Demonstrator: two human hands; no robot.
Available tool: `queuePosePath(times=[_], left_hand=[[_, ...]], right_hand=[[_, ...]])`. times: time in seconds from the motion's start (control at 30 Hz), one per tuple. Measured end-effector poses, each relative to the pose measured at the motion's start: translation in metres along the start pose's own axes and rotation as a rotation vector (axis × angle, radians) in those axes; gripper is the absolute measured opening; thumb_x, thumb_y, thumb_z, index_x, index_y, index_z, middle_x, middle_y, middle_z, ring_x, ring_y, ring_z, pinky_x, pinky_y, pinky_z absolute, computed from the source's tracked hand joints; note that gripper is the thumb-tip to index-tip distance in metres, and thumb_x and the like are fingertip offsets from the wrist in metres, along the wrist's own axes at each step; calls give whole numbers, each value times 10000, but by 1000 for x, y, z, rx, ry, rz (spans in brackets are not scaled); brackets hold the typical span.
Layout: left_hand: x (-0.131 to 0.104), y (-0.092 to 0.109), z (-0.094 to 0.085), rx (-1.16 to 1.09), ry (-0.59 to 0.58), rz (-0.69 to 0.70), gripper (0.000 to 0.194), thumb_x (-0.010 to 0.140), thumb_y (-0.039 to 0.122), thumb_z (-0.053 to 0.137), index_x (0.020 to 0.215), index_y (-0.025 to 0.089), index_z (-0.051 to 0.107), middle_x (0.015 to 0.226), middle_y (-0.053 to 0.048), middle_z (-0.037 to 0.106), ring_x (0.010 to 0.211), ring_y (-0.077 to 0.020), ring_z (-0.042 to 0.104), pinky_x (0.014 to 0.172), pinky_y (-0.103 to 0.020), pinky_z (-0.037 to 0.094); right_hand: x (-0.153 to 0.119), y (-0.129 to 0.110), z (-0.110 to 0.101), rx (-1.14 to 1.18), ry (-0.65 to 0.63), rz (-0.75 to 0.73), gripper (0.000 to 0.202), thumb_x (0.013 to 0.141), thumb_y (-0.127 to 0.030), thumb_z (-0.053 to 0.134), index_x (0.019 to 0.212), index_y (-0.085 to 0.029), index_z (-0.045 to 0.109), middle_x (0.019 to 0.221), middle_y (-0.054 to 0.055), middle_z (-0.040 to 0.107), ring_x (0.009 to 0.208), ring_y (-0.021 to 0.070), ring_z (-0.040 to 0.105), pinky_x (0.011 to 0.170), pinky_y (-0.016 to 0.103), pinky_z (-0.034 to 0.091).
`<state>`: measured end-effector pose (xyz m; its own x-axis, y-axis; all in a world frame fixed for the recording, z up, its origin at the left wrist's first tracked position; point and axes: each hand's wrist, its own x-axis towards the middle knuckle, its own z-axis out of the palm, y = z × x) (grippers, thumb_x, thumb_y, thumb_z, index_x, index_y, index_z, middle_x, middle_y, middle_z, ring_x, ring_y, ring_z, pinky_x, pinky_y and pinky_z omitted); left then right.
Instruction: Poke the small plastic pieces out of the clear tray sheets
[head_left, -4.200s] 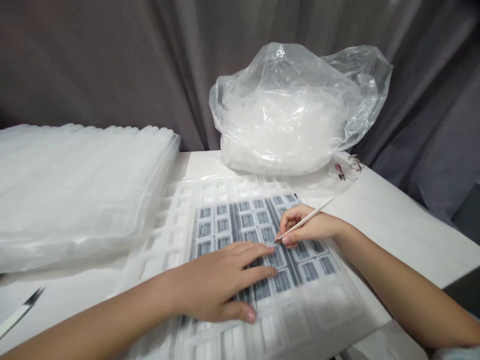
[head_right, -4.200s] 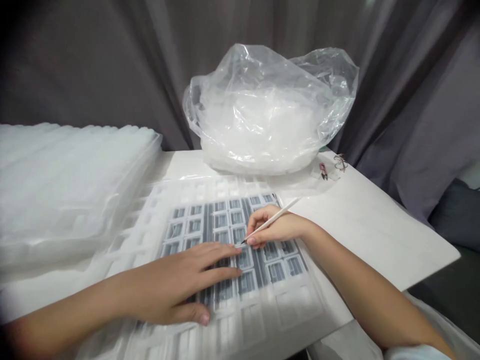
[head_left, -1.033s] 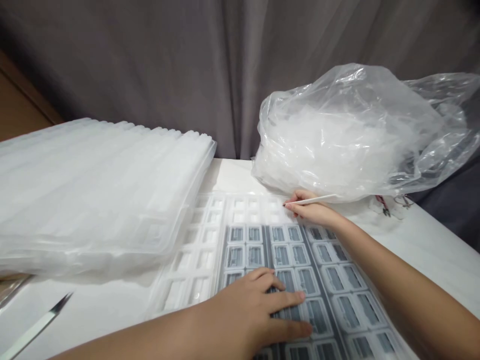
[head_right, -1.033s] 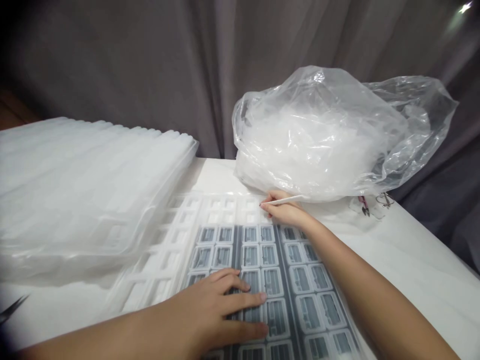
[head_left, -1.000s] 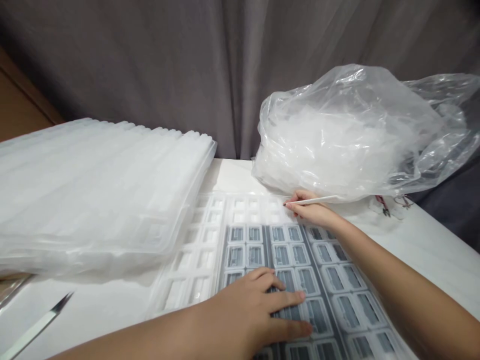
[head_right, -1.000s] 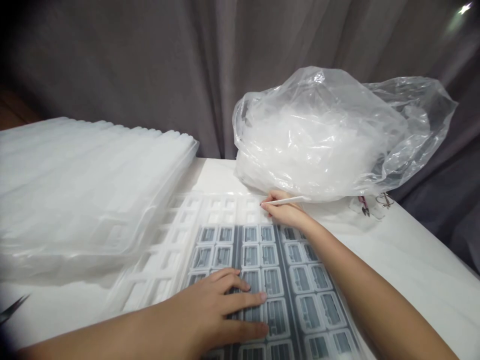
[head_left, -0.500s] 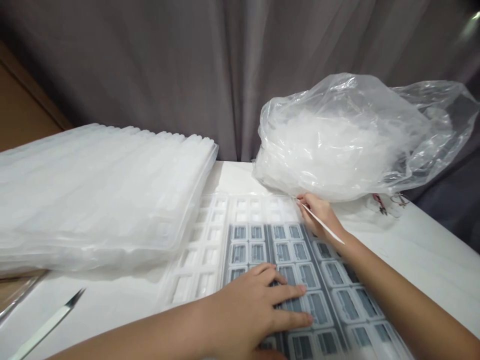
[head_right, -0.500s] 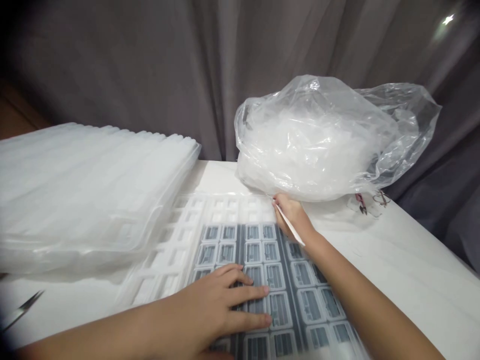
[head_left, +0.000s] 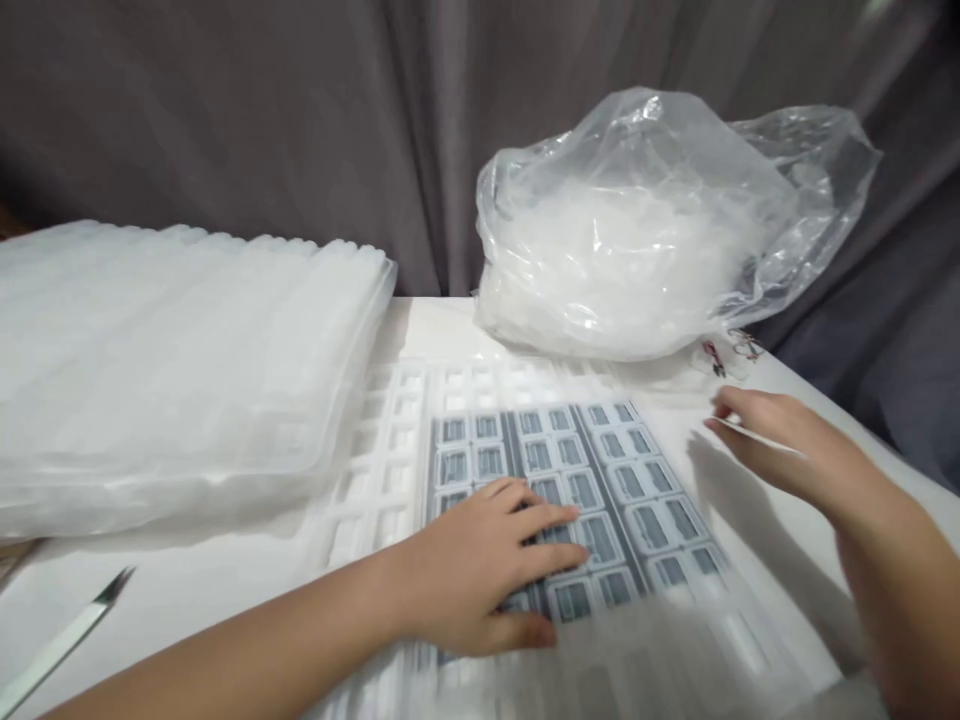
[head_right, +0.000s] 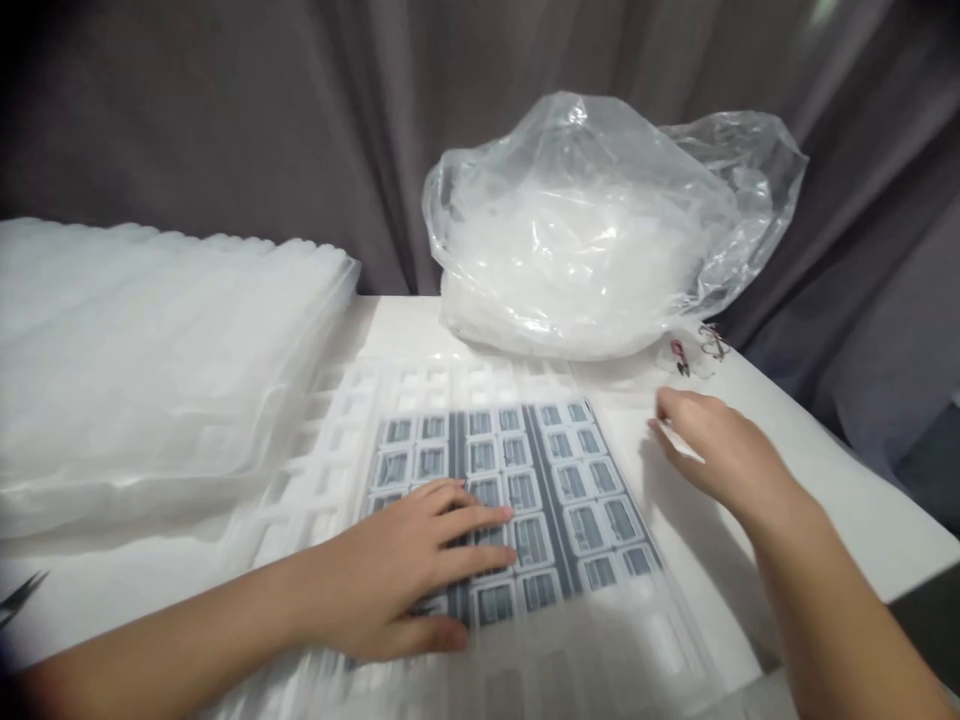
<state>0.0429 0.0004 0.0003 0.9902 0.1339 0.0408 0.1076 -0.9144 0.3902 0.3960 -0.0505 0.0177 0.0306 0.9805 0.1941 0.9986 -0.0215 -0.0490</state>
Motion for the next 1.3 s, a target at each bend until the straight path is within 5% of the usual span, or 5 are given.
queuePosePath(times=[0.17,0.33,0.67,0.9,1.3], left_hand=[[6,0,1,57,-12,-17,657,841,517,556,1397,207,397,1405,-104,438,1077,-313,471,912,-437,379],[10,3,2,99,-17,-38,670,841,510,539,1424,234,358,1382,-101,443,1045,-303,479,879,-426,392],[9,10,-1,76,-4,1,543,835,463,562,1331,258,479,1397,-99,445,1115,-320,469,949,-467,360],[2,8,2,17,30,8,562,850,490,545,1352,250,466,1417,-91,438,1133,-318,485,974,-481,347],[-5,-3,1,-52,-15,12,455,916,322,480,1365,260,449,1455,-29,395,1158,-289,472,1026,-470,326]], right_hand=[[16,-54,26,299,-11,-58,163,885,-331,449,848,-203,543,850,78,681,739,211,630,663,280,424],[12,-59,47,365,-44,-89,142,885,-305,452,825,-206,534,965,95,692,782,230,641,690,305,436],[31,-83,31,711,-132,-108,132,859,-331,502,795,-219,476,1160,80,638,747,169,638,651,278,447],[106,-120,48,493,-169,-167,139,872,-342,447,797,-226,440,638,4,582,588,172,545,558,260,361],[125,-127,80,735,-132,-132,196,883,-412,460,845,-227,510,839,23,645,693,166,566,611,265,407]])
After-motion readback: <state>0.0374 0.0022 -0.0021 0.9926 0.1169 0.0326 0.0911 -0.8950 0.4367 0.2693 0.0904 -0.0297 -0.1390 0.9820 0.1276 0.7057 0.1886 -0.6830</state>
